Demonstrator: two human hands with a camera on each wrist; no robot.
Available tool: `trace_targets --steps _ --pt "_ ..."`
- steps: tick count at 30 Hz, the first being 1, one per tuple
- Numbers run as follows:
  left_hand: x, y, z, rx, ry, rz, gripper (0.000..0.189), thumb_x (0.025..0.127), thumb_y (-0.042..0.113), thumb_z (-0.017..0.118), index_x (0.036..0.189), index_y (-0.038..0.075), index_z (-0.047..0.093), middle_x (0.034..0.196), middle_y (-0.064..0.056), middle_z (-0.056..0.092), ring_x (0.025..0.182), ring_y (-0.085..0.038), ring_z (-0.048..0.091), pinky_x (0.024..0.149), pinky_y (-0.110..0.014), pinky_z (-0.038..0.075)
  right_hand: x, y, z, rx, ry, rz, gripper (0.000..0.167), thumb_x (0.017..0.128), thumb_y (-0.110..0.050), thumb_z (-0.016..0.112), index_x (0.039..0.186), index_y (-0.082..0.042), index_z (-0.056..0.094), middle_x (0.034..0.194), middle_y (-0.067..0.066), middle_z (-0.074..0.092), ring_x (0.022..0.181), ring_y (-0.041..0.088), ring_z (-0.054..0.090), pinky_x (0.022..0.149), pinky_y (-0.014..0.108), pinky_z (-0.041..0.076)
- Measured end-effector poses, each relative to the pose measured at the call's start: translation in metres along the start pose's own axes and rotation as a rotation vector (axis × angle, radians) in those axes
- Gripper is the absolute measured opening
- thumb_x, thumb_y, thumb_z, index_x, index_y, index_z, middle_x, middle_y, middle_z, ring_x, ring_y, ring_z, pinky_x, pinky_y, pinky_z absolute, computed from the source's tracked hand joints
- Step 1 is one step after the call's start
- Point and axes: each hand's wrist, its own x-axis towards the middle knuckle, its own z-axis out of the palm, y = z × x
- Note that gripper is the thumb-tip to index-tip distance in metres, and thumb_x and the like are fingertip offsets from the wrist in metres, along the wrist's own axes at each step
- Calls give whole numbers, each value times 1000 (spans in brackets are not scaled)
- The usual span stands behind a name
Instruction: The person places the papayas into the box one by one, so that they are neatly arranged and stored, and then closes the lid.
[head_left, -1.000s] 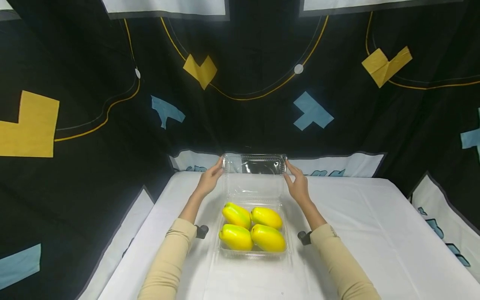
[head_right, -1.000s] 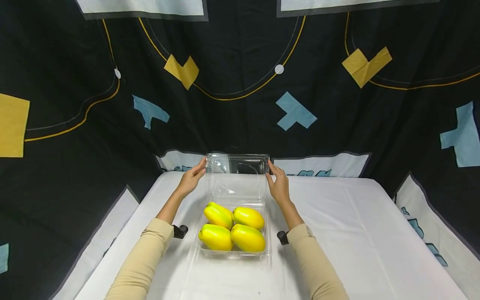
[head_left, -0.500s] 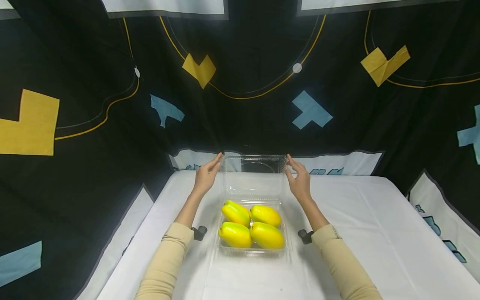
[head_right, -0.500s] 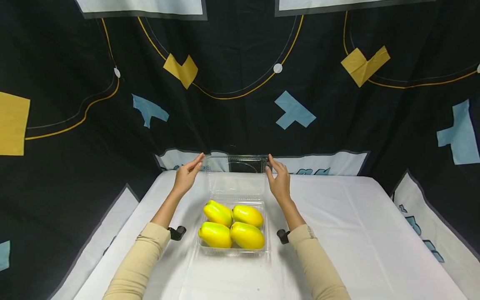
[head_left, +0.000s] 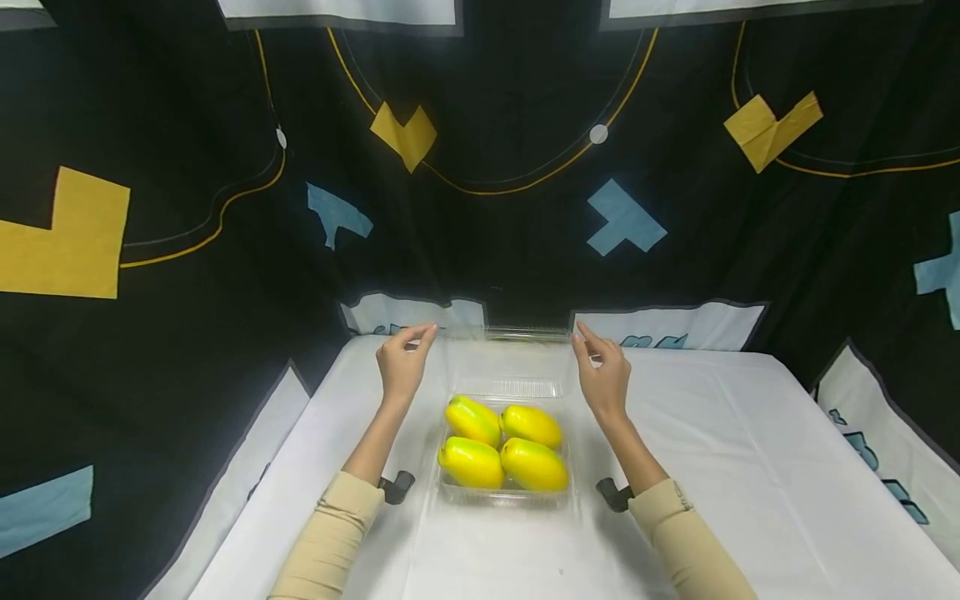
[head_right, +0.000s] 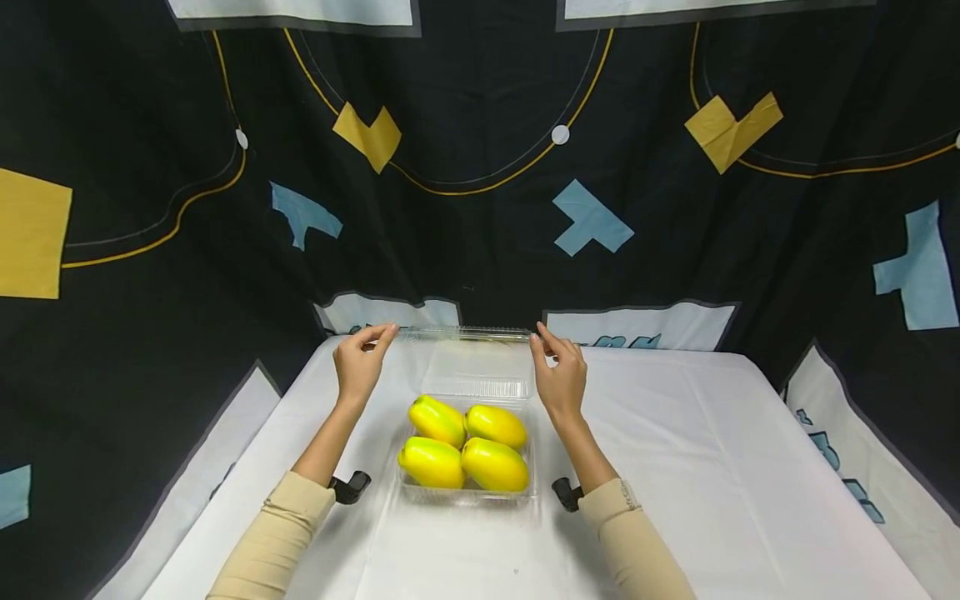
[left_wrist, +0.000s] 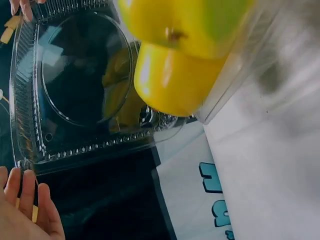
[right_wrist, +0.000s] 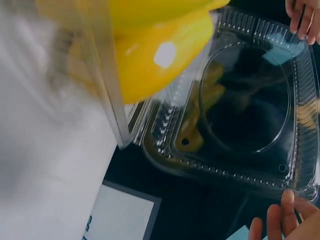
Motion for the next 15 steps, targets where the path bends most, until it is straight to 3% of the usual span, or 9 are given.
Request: trace_targets --steps 4,15 --pt "-11 5 -4 10 4 -33 29 87 34 64 96 7 72 91 -6 70 82 -19 63 72 -32 53 -12 -8 -5 -3 -9 58 34 94 -31 55 118 -9 65 88 10 65 81 21 55 74 34 46" --pt "-44 11 -14 27 -93 -81 33 91 34 58 112 11 67 84 -4 61 81 -17 59 73 -32 51 -53 -23 -22 4 -99 206 36 94 -33 53 122 -13 62 92 6 57 86 21 52 77 39 43"
